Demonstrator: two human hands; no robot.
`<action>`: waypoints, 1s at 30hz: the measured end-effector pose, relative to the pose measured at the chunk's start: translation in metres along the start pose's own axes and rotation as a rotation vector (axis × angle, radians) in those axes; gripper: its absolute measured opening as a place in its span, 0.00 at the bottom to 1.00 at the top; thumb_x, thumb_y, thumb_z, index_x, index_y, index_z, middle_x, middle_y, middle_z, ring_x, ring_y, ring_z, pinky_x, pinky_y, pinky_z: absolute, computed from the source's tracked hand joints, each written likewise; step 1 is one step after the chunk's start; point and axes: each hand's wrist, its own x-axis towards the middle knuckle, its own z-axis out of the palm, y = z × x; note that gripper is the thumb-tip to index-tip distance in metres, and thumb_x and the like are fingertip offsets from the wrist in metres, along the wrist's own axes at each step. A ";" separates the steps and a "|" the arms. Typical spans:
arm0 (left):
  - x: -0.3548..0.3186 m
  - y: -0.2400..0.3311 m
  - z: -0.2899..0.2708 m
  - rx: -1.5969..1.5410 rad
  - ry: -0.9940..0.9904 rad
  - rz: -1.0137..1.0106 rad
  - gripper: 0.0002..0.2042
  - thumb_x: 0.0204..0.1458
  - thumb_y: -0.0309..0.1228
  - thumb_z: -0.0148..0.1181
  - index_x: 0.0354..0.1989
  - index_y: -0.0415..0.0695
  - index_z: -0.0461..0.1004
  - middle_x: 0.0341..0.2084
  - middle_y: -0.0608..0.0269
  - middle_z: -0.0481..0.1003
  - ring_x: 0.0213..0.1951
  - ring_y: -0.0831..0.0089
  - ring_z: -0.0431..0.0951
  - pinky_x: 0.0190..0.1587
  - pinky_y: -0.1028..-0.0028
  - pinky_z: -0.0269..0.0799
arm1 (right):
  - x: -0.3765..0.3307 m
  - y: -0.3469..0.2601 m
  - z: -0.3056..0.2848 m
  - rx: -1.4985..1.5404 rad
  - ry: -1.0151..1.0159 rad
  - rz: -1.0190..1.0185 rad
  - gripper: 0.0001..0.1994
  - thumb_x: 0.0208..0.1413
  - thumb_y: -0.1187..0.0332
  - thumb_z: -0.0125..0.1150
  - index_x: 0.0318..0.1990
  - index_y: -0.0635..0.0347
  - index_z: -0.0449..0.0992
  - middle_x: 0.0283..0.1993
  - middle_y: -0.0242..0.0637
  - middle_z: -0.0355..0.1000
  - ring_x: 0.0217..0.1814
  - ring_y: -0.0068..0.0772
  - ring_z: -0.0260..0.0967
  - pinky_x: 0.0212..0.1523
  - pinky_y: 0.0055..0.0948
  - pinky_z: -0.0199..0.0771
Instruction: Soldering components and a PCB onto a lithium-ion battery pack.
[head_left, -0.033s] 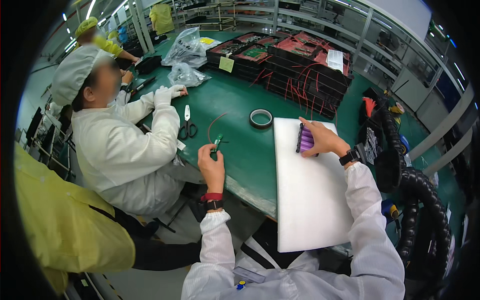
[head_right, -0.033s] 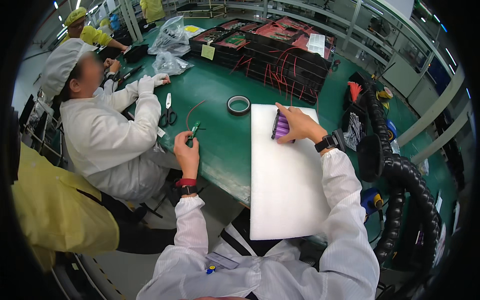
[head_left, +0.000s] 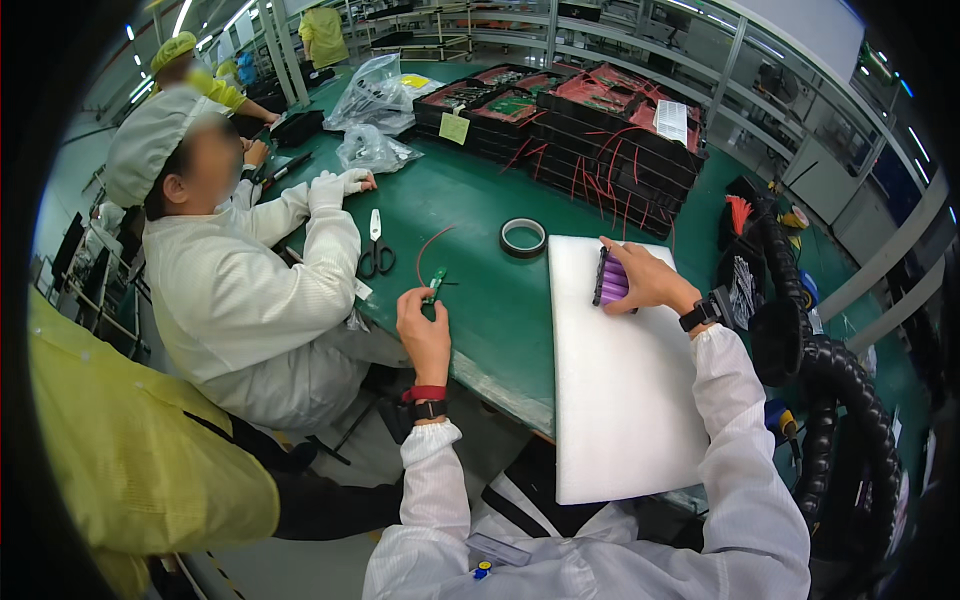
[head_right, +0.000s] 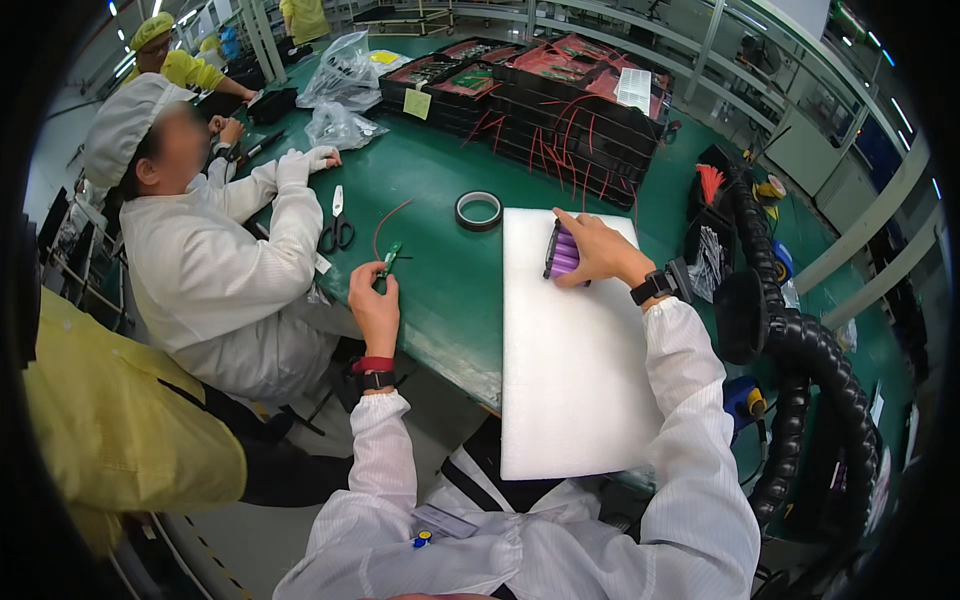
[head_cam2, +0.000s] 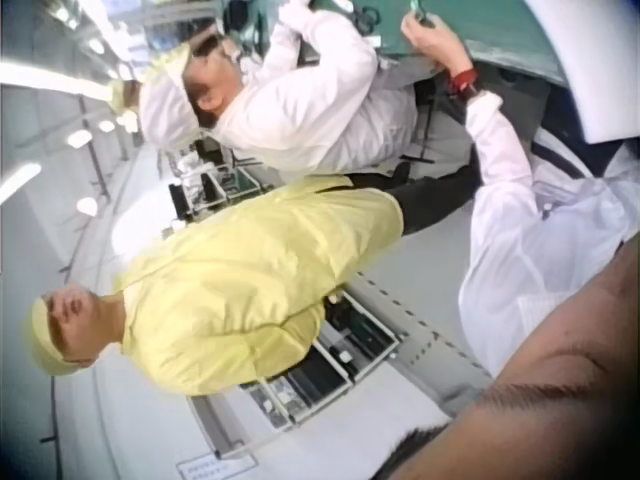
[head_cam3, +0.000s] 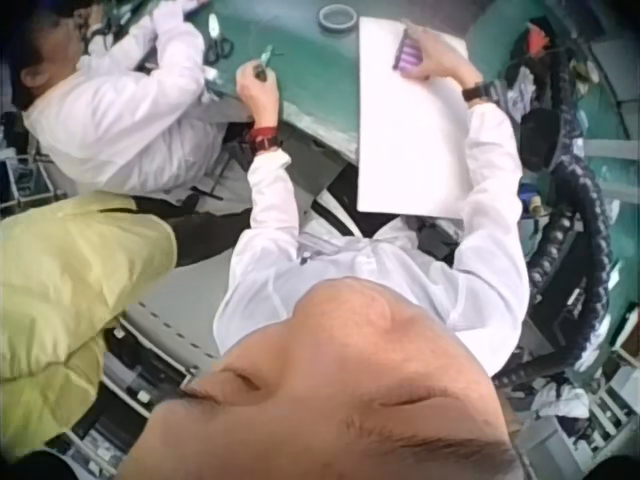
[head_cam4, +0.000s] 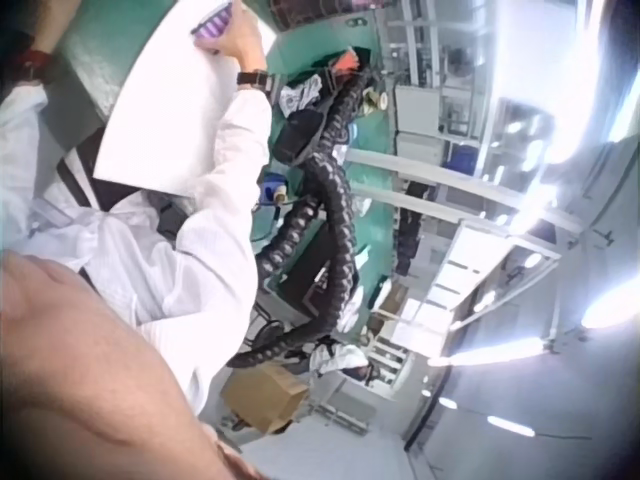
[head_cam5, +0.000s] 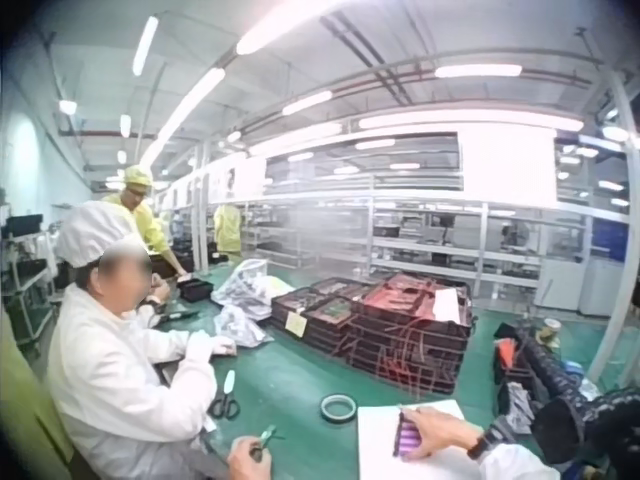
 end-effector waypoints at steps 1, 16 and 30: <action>0.000 0.000 -0.001 0.011 -0.011 -0.007 0.09 0.51 0.19 0.63 0.41 0.36 0.76 0.42 0.50 0.76 0.43 0.50 0.78 0.47 0.59 0.74 | -0.001 -0.007 -0.002 -0.010 -0.008 0.016 0.62 0.35 0.51 0.81 0.77 0.58 0.47 0.60 0.58 0.64 0.62 0.59 0.65 0.64 0.42 0.66; 0.000 -0.003 -0.002 -0.025 -0.015 0.039 0.08 0.52 0.21 0.61 0.41 0.36 0.76 0.41 0.43 0.76 0.46 0.41 0.75 0.50 0.54 0.70 | 0.093 -0.092 0.040 0.535 0.229 -0.317 0.61 0.37 0.55 0.80 0.77 0.61 0.46 0.61 0.51 0.61 0.63 0.49 0.62 0.67 0.34 0.60; -0.005 -0.006 -0.004 0.045 0.035 -0.044 0.12 0.50 0.14 0.53 0.43 0.31 0.71 0.35 0.48 0.73 0.39 0.53 0.78 0.44 0.63 0.72 | 0.126 -0.115 0.089 0.771 0.318 -0.469 0.60 0.34 0.59 0.84 0.74 0.59 0.47 0.62 0.48 0.59 0.65 0.44 0.60 0.68 0.35 0.59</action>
